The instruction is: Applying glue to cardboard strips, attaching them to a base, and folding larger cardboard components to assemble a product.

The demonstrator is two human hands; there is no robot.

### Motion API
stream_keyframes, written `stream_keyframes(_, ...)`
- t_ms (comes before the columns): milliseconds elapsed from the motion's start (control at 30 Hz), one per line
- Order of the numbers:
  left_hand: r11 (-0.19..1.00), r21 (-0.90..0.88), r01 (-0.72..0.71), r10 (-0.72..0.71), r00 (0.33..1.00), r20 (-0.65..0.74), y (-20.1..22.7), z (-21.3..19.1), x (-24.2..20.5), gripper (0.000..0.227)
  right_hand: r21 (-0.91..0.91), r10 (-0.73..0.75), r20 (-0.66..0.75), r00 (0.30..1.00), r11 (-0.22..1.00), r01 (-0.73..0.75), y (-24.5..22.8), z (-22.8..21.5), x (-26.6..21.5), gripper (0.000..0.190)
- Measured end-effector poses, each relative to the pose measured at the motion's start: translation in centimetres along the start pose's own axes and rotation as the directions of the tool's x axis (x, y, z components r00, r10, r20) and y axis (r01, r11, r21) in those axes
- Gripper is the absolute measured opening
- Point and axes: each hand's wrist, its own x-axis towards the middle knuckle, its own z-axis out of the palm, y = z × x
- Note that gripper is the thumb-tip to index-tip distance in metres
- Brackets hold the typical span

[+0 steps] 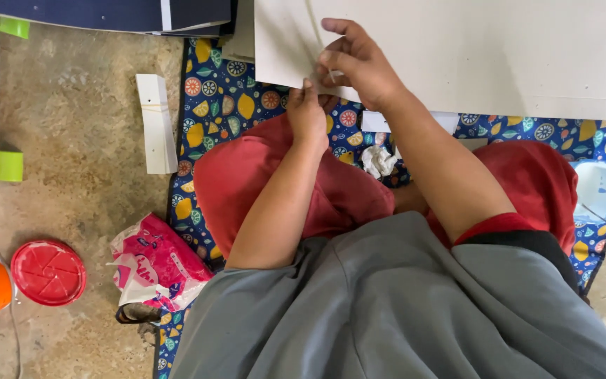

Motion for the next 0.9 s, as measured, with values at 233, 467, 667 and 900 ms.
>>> stream_keyframes(233,0.996,0.039,0.079,-0.075,0.993,-0.092,0.8,0.3,-0.1,0.035,0.147,-0.008,-0.023,1.0,0.989,0.011,1.3,-3.0,0.5,0.052)
stream_keyframes(467,0.988,-0.027,0.15,-0.152,0.98,-0.128,2.0,1.8,-1.1,0.066,0.296,0.098,-0.144,0.985,0.954,-0.052,2.8,-10.1,-1.9,0.046)
stream_keyframes(667,0.952,-0.158,0.263,-0.26,0.965,0.041,-2.1,0.8,1.2,0.067,0.345,0.183,-0.135,0.974,0.93,-0.127,3.8,-9.5,-2.6,0.048)
stream_keyframes(900,0.912,-0.033,0.409,-0.405,0.91,0.093,-5.4,0.3,2.7,0.059,0.271,0.179,-0.14,0.974,0.953,-0.137,3.1,-9.8,-2.6,0.045)
